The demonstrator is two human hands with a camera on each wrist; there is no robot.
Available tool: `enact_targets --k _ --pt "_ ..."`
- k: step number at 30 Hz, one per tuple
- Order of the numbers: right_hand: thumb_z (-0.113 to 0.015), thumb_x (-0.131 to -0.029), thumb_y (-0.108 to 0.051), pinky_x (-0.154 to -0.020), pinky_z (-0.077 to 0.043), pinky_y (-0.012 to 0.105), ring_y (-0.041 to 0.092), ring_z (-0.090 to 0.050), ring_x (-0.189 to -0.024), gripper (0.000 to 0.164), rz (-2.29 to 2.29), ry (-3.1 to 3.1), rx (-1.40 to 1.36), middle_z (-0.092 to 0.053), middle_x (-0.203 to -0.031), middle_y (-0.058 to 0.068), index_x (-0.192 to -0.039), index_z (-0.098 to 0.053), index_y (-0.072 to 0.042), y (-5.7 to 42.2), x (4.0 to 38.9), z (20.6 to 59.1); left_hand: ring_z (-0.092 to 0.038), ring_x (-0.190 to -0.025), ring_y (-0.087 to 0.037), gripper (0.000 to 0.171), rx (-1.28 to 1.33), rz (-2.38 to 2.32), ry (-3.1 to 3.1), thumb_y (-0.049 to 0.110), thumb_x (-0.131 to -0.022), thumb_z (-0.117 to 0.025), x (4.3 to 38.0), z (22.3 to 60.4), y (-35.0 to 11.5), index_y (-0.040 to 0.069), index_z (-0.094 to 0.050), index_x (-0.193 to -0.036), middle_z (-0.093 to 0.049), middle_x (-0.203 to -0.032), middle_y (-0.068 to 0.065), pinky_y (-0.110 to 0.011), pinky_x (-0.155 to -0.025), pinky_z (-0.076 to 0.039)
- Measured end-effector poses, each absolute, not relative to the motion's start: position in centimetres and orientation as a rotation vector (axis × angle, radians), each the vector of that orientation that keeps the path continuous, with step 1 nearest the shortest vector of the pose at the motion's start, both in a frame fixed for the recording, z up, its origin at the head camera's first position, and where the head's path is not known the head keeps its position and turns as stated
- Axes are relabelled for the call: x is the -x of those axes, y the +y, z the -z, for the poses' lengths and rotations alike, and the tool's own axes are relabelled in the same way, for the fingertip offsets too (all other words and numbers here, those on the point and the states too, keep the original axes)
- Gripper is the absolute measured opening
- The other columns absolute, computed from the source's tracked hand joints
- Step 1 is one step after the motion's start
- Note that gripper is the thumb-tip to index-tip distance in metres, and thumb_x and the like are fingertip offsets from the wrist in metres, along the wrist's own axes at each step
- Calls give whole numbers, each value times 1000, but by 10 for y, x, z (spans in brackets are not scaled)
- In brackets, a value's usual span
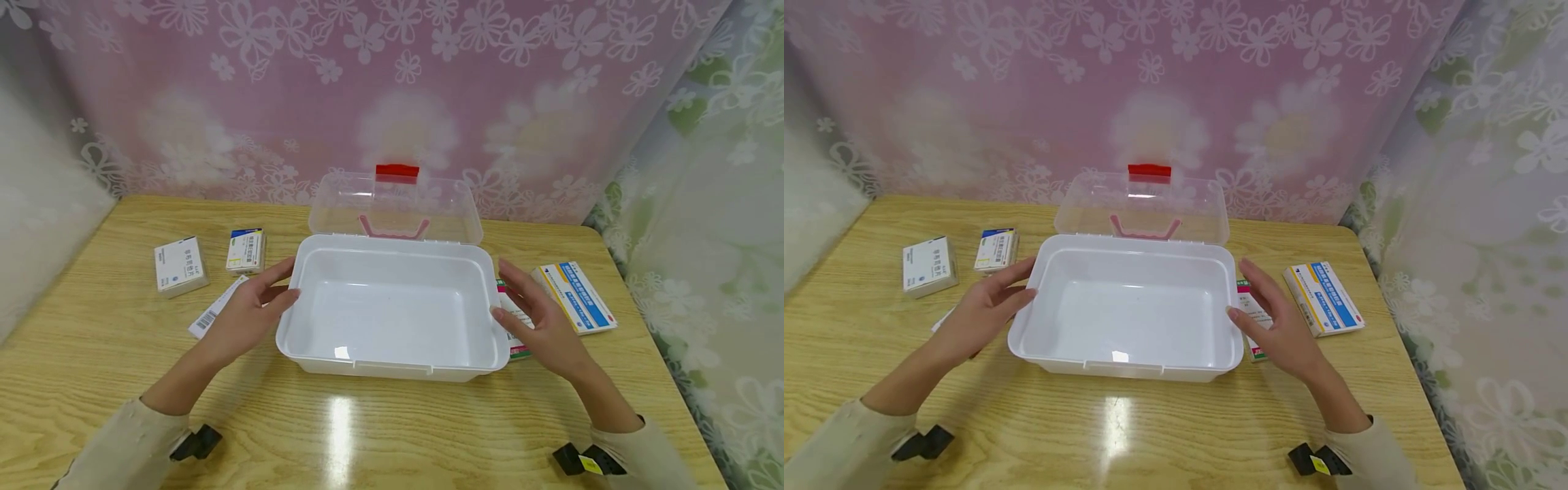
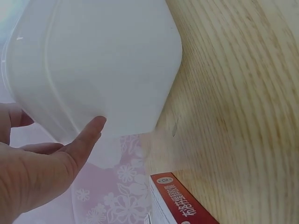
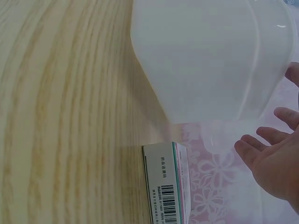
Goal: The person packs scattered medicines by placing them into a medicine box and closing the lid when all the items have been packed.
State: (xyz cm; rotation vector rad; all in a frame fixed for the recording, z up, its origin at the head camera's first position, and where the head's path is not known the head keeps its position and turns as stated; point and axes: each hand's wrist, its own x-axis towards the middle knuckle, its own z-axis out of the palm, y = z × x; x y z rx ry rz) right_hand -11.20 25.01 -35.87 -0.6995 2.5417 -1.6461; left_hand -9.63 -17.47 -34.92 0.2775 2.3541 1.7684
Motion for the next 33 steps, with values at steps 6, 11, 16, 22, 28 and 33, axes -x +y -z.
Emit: enact_targets --k 6,11,16,22,28,33 --pt "-56 -93 3 -104 -33 23 21 -35 -134 65 1678 2520 724 -30 -151 10 -150 -29 -9 249 111 362 -49 -122 -36 57 -238 -1778 2305 18 -99 -53 97 347 -176 4 -29 -149 -38 -147 -16 -32 -83 -52" --pt "-51 -97 0 -96 -41 23 18 -38 -133 61 1747 2380 660 -27 -152 14 -152 -25 -8 250 109 365 -48 -122 -39 58 -215 -1762 2278 13 -99 -53 98 342 -176 1 -28 -149 -32 -150 -16 -36 -81 -53" --pt "-48 -99 -5 -88 -49 26 17 -43 -130 55 1774 2318 575 -31 -151 14 -151 -29 -9 249 106 367 -48 -123 -40 59 -203 -1700 2289 8 -97 -53 100 335 -176 -1 -26 -149 -33 -149 -18 -40 -79 -53" --pt "-47 -100 -7 -87 -50 28 14 -46 -127 53 1800 2283 527 -34 -150 15 -150 -30 -7 248 105 368 -52 -118 -41 60 -149 -1607 2308 5 -95 -54 101 325 -175 1 -28 -149 -39 -144 -20 -40 -71 -56" --pt "-45 -101 -7 -86 -50 29 17 -46 -127 52 1828 2244 558 -32 -151 13 -150 -29 -8 245 108 370 -57 -111 -41 62 -128 -1558 2324 2 -93 -55 102 319 -175 -3 -26 -148 -41 -141 -25 -40 -67 -56" --pt "-45 -101 -8 -87 -50 28 18 -46 -128 52 1832 2243 557 -30 -152 11 -151 -29 -9 243 109 371 -61 -104 -39 65 -120 -1514 2342 1 -91 -54 105 316 -175 -3 -25 -149 -42 -138 -29 -41 -65 -56"
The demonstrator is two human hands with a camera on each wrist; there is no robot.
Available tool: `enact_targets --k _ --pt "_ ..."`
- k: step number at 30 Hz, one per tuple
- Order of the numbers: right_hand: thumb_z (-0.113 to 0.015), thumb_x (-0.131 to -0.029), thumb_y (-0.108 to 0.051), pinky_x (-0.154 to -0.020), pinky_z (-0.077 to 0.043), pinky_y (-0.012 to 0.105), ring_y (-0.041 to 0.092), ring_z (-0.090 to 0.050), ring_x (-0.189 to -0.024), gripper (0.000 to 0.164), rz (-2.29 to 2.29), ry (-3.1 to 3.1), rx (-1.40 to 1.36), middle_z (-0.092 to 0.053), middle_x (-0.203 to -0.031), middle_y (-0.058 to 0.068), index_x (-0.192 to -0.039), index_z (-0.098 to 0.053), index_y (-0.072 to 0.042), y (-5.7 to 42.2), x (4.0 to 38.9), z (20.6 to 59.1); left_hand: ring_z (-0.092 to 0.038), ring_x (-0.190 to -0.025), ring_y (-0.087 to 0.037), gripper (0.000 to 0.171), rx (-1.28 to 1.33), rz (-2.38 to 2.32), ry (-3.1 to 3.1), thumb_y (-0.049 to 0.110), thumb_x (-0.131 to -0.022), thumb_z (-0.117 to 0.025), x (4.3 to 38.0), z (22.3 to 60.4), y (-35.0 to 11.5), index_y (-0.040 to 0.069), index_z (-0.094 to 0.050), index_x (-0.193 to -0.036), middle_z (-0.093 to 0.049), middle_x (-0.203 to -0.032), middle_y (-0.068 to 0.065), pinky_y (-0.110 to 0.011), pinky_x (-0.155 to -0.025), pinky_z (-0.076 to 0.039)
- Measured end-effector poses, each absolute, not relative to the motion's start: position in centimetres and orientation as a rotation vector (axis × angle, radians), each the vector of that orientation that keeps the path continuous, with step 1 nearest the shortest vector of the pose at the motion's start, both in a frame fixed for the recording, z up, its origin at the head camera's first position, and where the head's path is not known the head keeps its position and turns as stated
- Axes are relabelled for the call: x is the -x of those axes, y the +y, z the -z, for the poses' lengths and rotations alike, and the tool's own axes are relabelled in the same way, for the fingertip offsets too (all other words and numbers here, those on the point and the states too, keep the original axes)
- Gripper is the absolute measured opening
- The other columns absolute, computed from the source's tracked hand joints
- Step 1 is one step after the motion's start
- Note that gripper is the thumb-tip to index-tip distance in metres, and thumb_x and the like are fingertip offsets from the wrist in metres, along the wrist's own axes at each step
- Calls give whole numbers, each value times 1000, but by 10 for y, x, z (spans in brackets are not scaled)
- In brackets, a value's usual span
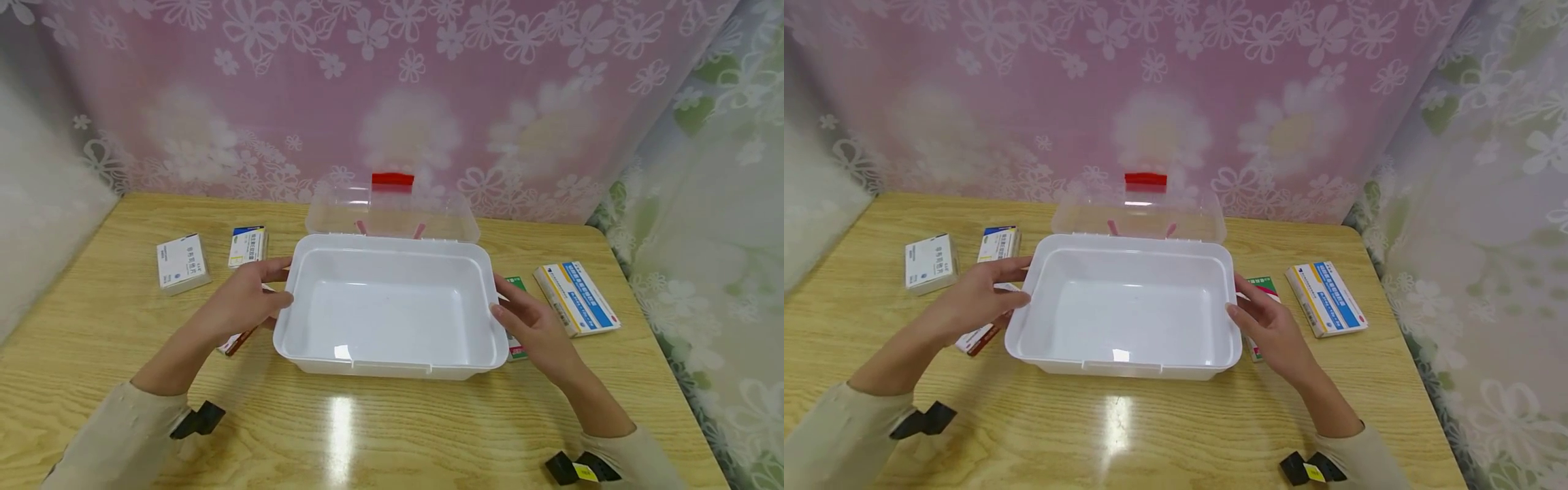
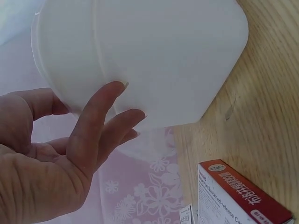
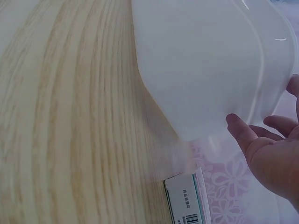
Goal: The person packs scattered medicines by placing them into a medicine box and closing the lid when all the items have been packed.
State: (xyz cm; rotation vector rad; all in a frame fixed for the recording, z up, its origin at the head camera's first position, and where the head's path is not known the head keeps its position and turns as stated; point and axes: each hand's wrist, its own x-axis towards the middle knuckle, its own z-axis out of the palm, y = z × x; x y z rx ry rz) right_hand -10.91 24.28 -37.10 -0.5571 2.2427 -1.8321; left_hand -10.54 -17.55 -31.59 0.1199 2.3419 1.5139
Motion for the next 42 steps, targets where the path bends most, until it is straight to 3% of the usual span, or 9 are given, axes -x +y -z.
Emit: enact_targets --k 23,34,42 --pt "-44 -102 -9 -88 -49 28 13 -46 -127 53 1845 2204 519 -28 -154 11 -151 -26 -8 245 107 370 -64 -100 -36 68 -58 -1396 2456 3 -87 -58 107 319 -170 0 -29 -149 -48 -133 -28 -36 -62 -57" --pt "-46 -101 -10 -86 -50 31 21 -44 -129 54 1754 2259 509 -31 -152 11 -151 -28 -11 246 111 364 -67 -88 -29 62 -110 -1228 2658 4 -86 -57 105 321 -167 -4 -37 -144 -56 -124 -27 -32 -60 -56" --pt "-45 -102 -10 -86 -49 25 12 -49 -124 51 1616 2450 612 -41 -144 17 -150 -31 -12 253 111 357 -65 -92 -32 58 -129 -1031 2797 5 -86 -56 101 317 -163 -1 -42 -142 -61 -119 -23 -33 -65 -54"
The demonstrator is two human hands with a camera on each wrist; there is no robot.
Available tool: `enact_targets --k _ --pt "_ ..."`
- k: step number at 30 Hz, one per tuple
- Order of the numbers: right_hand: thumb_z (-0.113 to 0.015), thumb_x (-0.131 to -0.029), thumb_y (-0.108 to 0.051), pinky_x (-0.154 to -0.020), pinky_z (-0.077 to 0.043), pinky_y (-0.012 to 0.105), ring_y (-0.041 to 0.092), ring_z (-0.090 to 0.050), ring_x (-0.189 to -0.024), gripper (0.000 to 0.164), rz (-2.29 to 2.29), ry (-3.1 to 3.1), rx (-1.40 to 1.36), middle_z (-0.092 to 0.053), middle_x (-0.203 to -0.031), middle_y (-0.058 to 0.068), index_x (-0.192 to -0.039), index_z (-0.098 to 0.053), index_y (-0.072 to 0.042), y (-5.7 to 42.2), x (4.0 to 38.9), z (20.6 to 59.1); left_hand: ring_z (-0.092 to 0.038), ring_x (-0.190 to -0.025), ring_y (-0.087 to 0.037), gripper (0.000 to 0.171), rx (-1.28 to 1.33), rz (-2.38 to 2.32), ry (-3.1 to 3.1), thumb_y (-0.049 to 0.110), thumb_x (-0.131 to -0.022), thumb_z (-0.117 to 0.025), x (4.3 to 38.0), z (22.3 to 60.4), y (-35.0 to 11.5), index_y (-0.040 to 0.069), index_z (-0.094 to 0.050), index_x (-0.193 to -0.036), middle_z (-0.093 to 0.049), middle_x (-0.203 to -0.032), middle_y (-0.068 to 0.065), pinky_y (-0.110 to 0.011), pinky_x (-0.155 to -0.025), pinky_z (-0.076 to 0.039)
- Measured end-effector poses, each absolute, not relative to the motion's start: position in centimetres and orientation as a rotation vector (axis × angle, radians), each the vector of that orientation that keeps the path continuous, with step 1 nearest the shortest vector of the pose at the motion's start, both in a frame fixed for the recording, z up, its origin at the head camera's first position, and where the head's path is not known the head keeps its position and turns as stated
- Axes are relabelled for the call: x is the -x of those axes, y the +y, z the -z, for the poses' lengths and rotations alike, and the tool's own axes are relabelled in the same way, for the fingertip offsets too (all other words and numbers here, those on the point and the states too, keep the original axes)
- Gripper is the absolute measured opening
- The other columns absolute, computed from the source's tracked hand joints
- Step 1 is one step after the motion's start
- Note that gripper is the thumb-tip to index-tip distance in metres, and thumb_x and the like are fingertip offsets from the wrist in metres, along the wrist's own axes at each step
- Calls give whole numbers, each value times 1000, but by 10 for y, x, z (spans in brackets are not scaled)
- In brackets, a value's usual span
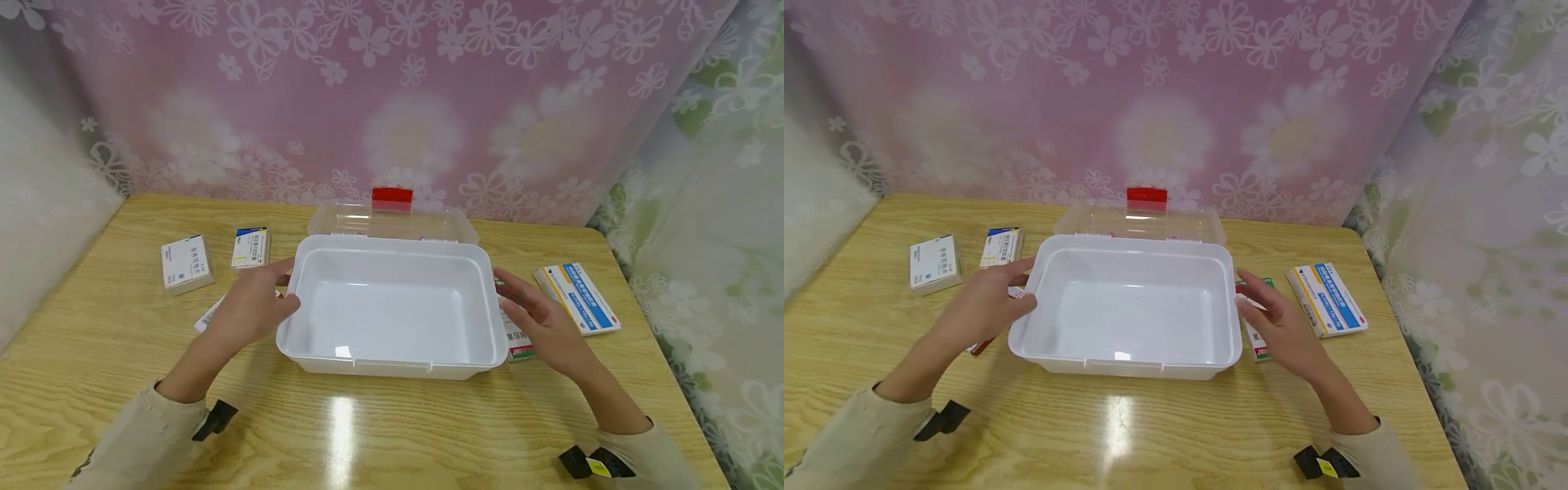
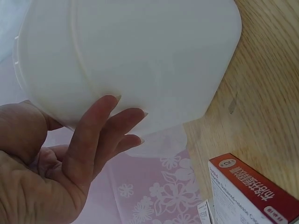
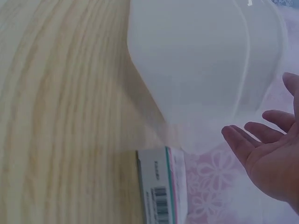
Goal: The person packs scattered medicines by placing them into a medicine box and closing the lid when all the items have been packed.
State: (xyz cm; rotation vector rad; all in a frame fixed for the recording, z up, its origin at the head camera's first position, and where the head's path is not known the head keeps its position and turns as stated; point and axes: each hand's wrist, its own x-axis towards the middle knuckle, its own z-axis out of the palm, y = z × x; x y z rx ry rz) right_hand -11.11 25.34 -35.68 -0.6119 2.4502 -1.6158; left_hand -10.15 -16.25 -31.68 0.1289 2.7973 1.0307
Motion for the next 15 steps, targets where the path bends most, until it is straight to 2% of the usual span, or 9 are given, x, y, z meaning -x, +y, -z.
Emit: enact_targets --k 5,9,15 --pt "-48 -101 -10 -88 -44 15 15 -45 -129 50 1479 2675 608 -40 -146 13 -149 -34 -13 271 115 348 -65 -93 -34 57 -122 -1036 2813 5 -86 -57 101 318 -162 1 -44 -141 -61 -120 -23 -35 -66 -55" --pt "-52 -99 -10 -88 -40 9 4 -44 -126 49 1441 2836 559 -43 -144 6 -146 -40 -10 290 121 344 -64 -95 -35 56 -121 -1042 2821 5 -86 -57 101 319 -162 0 -44 -141 -61 -120 -23 -35 -66 -55" --pt "-54 -98 -11 -87 -38 6 -4 -43 -121 50 1377 2952 493 -41 -146 1 -146 -40 -11 321 132 345 -64 -93 -33 57 -133 -1070 2824 4 -86 -56 100 319 -162 -1 -43 -141 -63 -117 -23 -32 -64 -53"
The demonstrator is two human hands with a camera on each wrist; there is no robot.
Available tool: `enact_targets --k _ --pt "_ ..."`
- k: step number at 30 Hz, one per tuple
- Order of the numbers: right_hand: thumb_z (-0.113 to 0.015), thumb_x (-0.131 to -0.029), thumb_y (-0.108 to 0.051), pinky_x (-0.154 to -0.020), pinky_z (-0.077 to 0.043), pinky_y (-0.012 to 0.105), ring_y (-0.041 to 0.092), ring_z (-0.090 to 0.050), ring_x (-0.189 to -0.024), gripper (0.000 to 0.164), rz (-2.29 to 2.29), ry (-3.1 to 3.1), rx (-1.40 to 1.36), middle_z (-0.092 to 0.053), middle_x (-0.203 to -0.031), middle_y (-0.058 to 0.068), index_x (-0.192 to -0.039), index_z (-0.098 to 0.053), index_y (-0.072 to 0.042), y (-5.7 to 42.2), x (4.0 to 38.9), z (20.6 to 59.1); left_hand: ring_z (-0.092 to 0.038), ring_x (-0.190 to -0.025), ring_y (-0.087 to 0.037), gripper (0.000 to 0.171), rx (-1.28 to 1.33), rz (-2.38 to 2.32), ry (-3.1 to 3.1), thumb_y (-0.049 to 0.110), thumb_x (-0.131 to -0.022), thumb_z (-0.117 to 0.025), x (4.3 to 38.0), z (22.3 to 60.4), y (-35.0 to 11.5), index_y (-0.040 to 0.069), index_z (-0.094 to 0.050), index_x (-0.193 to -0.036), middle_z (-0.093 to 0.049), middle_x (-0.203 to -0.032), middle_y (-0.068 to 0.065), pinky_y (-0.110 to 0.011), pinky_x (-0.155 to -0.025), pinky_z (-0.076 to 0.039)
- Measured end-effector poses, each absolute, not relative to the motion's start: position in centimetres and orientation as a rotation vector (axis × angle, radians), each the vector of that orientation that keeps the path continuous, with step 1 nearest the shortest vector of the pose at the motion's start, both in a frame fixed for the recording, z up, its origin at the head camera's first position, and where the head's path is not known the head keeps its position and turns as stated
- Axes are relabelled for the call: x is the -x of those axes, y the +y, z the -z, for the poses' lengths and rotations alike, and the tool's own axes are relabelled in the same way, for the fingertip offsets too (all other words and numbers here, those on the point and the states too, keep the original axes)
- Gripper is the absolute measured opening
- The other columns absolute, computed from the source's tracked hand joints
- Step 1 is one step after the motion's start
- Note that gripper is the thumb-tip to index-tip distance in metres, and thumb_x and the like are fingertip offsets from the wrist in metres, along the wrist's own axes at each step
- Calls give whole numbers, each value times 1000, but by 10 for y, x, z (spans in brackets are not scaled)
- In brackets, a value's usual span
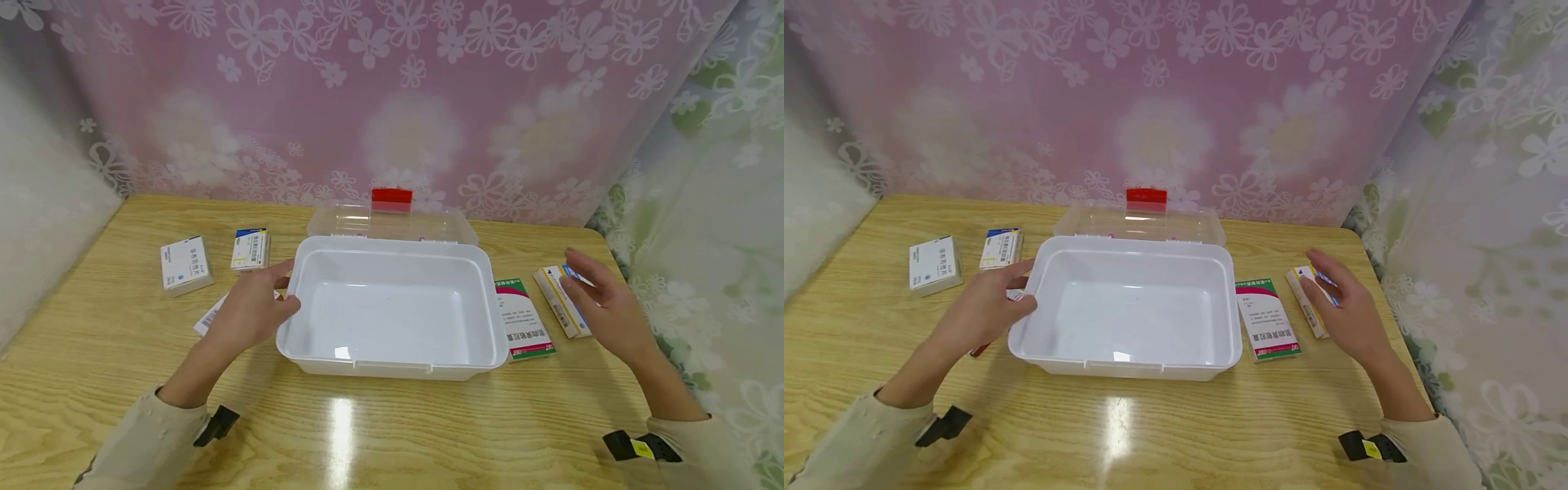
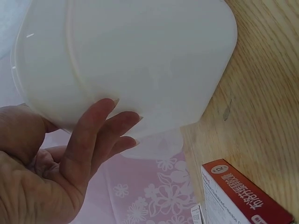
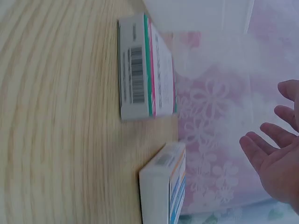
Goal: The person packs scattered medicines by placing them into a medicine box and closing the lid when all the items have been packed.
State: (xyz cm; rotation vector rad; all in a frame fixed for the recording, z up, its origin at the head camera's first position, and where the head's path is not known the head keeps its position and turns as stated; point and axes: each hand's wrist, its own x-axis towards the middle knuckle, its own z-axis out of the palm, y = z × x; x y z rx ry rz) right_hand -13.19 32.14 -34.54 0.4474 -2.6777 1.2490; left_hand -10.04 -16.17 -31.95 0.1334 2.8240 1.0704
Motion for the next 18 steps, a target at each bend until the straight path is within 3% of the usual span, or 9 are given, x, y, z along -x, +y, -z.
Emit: enact_targets --k 6,9,11,13,16,18 --pt "-56 -97 -15 -91 -31 3 -7 -36 -124 52 -1059 -2742 -438 -35 -150 4 -146 -40 -12 343 136 351 -64 -94 -32 57 -132 -1068 2833 5 -86 -56 100 320 -161 -1 -43 -142 -63 -117 -22 -31 -63 -52" --pt "-58 -96 -18 -92 -27 2 10 -35 -133 54 -964 -2783 -414 -32 -151 6 -146 -40 -10 353 137 355 -64 -93 -31 58 -136 -1066 2833 5 -87 -55 100 320 -161 0 -42 -142 -63 -117 -21 -31 -63 -52" --pt "-58 -96 -22 -102 -29 13 24 -33 -135 56 -916 -2819 -369 -29 -153 8 -147 -38 -9 360 139 357 -64 -93 -31 58 -139 -1066 2831 5 -87 -55 100 320 -161 0 -42 -143 -63 -118 -21 -31 -63 -52" --pt "-58 -96 -25 -107 -30 34 39 -29 -135 58 -878 -2849 -330 -26 -154 12 -147 -37 -6 365 141 359 -64 -92 -31 58 -136 -1067 2831 5 -87 -55 100 320 -161 1 -42 -143 -63 -118 -20 -31 -63 -52" --pt "-58 -96 -30 -99 -22 66 47 -19 -136 64 -853 -2910 -273 -19 -155 17 -148 -33 -3 372 145 364 -63 -92 -30 58 -128 -1064 2827 6 -87 -55 99 320 -161 1 -42 -143 -63 -118 -20 -31 -63 -51" --pt "-59 -95 -35 -95 -19 72 49 -14 -137 69 -815 -2965 -245 -15 -156 19 -148 -30 -1 375 148 368 -63 -92 -30 58 -119 -1065 2825 6 -87 -56 99 320 -162 1 -42 -143 -62 -119 -20 -31 -63 -51"
